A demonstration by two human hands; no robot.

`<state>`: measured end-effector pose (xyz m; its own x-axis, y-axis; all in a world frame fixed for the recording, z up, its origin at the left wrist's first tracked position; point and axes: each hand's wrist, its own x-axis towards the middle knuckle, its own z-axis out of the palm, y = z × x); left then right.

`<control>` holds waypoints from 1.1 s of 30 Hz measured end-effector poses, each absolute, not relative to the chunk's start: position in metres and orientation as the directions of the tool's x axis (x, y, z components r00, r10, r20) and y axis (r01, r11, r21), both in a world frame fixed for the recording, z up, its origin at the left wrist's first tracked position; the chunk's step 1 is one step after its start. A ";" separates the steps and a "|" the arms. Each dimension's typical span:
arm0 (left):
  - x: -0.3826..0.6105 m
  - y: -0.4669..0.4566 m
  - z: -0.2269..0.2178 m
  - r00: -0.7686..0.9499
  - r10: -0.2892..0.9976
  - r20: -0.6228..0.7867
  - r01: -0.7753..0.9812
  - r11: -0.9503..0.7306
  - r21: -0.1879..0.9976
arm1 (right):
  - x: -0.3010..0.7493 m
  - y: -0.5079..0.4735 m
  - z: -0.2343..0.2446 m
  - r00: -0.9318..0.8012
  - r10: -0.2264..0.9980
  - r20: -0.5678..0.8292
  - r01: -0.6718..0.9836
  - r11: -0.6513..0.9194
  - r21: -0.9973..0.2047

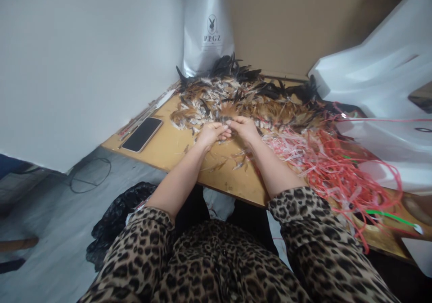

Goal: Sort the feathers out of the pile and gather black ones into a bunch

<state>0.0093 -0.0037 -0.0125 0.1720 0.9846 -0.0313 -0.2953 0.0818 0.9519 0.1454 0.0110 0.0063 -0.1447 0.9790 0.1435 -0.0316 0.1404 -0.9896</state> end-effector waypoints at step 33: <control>-0.003 0.003 -0.005 0.004 0.990 -0.144 -0.620 0.115 0.776 | 0.169 0.024 0.005 -0.030 0.910 0.413 0.489 0.374 -0.788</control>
